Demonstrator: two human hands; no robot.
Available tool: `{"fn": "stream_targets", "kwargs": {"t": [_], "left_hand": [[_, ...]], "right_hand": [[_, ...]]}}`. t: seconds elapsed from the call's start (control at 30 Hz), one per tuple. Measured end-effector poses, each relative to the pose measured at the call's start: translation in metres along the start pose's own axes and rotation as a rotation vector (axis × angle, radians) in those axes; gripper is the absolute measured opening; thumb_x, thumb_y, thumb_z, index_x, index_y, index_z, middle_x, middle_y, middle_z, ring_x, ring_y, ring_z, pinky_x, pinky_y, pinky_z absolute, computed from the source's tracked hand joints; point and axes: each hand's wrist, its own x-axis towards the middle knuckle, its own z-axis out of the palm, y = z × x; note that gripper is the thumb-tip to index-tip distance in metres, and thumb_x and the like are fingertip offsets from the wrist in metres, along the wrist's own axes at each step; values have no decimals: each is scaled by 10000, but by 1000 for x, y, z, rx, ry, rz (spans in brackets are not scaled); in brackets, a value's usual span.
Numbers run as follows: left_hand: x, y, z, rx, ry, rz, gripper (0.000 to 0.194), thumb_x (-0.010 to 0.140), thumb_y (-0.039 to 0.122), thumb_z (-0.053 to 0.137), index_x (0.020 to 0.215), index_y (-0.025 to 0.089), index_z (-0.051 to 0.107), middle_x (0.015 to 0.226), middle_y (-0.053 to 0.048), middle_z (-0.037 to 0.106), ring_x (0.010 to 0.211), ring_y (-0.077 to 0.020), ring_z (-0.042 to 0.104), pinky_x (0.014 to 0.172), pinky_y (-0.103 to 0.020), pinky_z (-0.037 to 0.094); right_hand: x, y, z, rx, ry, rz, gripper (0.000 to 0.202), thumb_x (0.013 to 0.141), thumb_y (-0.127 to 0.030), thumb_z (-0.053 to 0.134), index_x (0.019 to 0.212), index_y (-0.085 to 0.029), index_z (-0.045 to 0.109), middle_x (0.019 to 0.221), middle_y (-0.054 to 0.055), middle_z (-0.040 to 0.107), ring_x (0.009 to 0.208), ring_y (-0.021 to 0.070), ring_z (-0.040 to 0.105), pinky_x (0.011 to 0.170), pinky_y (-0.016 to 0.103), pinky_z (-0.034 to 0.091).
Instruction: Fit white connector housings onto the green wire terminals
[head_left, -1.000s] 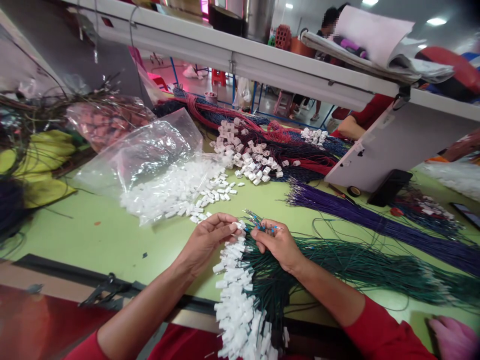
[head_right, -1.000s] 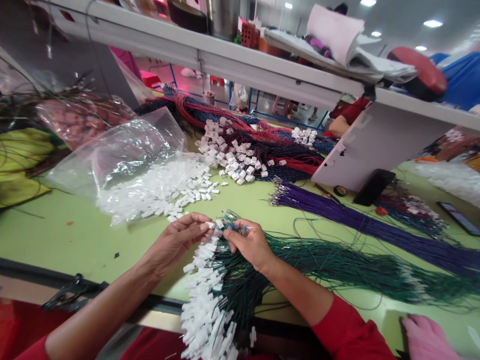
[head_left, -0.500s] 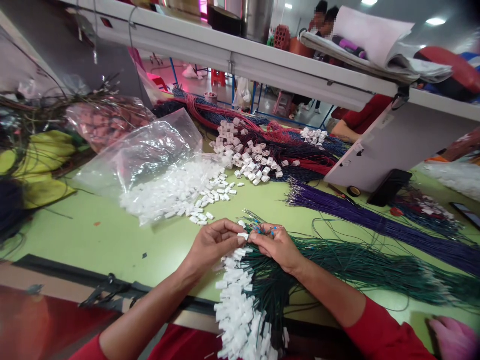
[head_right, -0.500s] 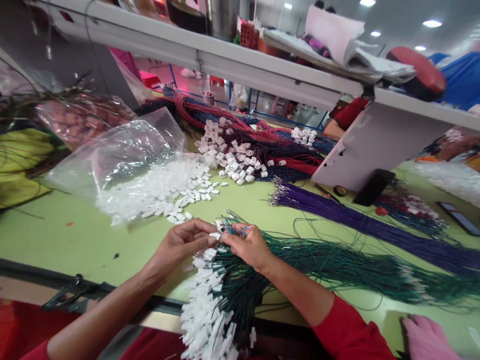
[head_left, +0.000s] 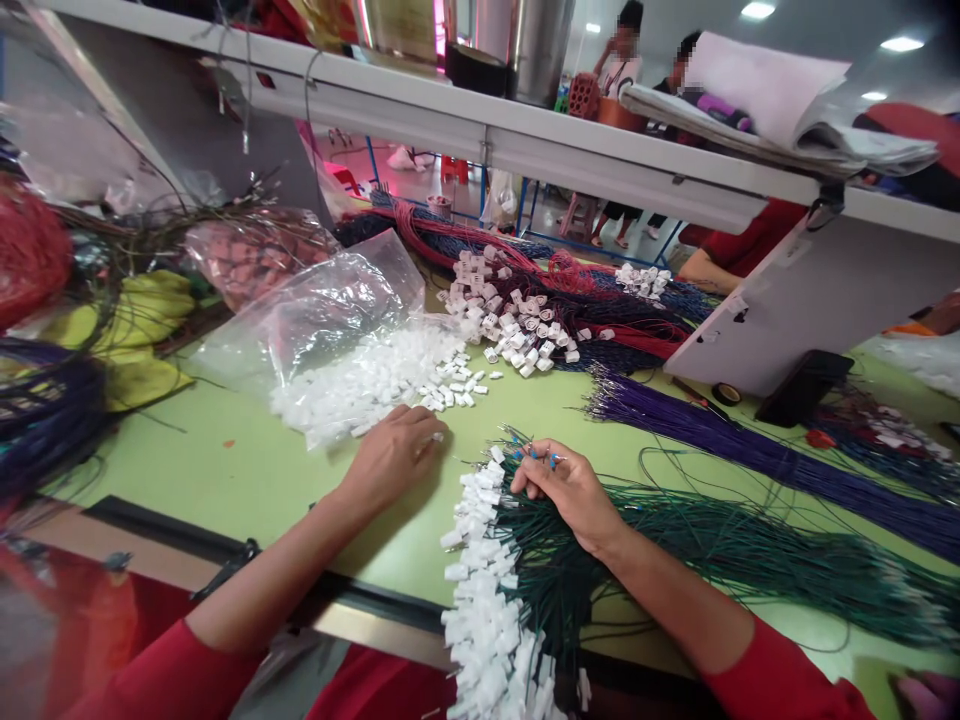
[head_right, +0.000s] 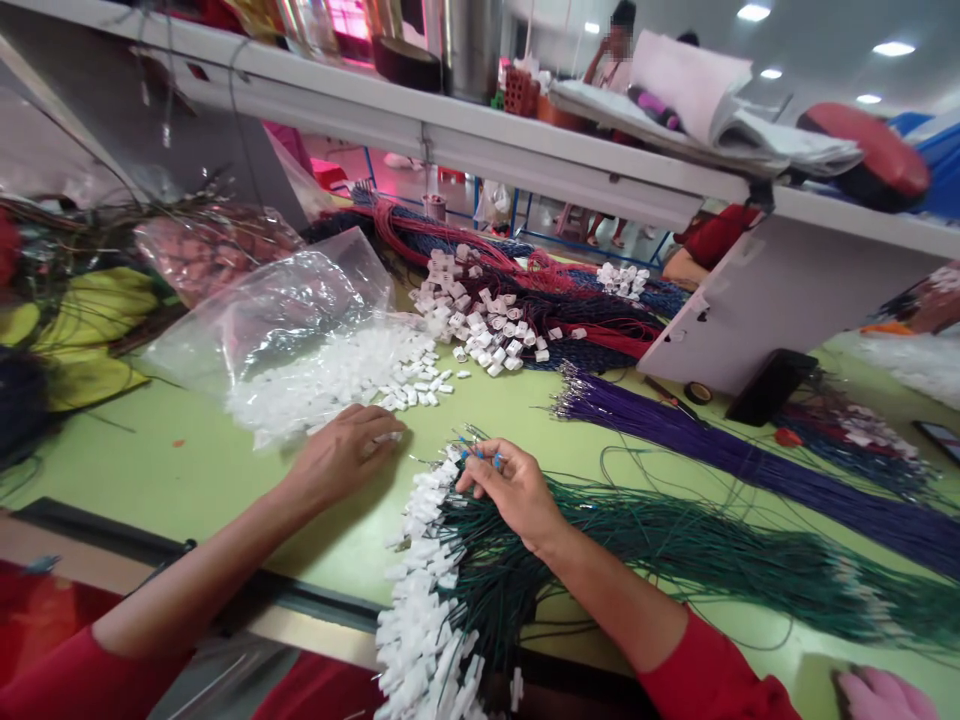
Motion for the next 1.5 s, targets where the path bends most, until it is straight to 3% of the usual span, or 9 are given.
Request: {"fn": "stream_targets", "kwargs": {"t": [0.1,0.2,0.4,0.53,0.67,0.93,1.17,1.33,1.5], "left_hand": [[6,2,0,31,-68,25,253,879,202,474,845,202,725,882,-107,711,861,-269,595,756,-369,443],[7,7,-1,-76,-29,-31,228,884,278,488,831,191,692,829,-99,690,799,-254,588,715,-362,435],[-3,37,5,-996,-38,-345,343,837,474,682,1025,187,675,755,-24,679,630,-144,572,596,-259,451],[-8,59,8,-1318,-82,-472,413,704,473,851,937,174,689,739,-30,714,640,-136,630,603,-236,510],[-11,67,10,-1395,-80,-531,452,631,463,916,869,166,672,698,-24,726,652,-133,676,637,-223,552],[-17,72,11,-1580,-146,-663,480,567,371,974,873,153,675,835,-76,782,796,-158,744,799,-237,594],[-21,74,11,-1604,-92,-619,382,615,322,957,844,150,704,790,-44,761,737,-126,718,644,-157,553],[-20,75,9,-1599,-84,-635,421,589,327,967,906,158,746,798,-47,767,741,-139,720,702,-196,569],[-22,74,10,-1522,-95,-609,395,580,368,963,835,148,756,785,-63,773,725,-132,701,703,-197,542]], "right_hand": [[-1,2,-1,-30,-29,17,424,782,-588,750,801,-186,618,756,33,733,621,114,526,659,286,426],[0,3,-2,-52,-11,24,435,768,-595,753,766,-186,608,731,16,703,616,110,514,644,276,422],[1,4,0,-47,44,55,462,711,-596,788,708,-197,555,603,-42,565,544,92,415,545,251,331],[0,4,-1,-67,40,72,439,710,-581,789,718,-191,588,607,-36,573,543,92,406,536,249,300],[-2,2,-1,-56,28,61,434,705,-577,794,732,-185,611,586,-46,561,536,87,396,536,249,296],[-5,-1,2,-47,14,74,354,711,-499,786,714,-187,617,558,-57,507,532,89,378,540,260,280],[-5,-3,4,-65,23,85,331,721,-470,759,689,-180,603,537,-62,493,515,82,362,532,257,273],[-3,-1,3,-66,8,94,336,718,-466,768,687,-180,595,548,-66,487,523,80,378,536,251,289],[-3,-1,3,-24,-6,70,399,688,-511,812,741,-182,593,606,-58,520,566,86,425,571,246,331]]}}
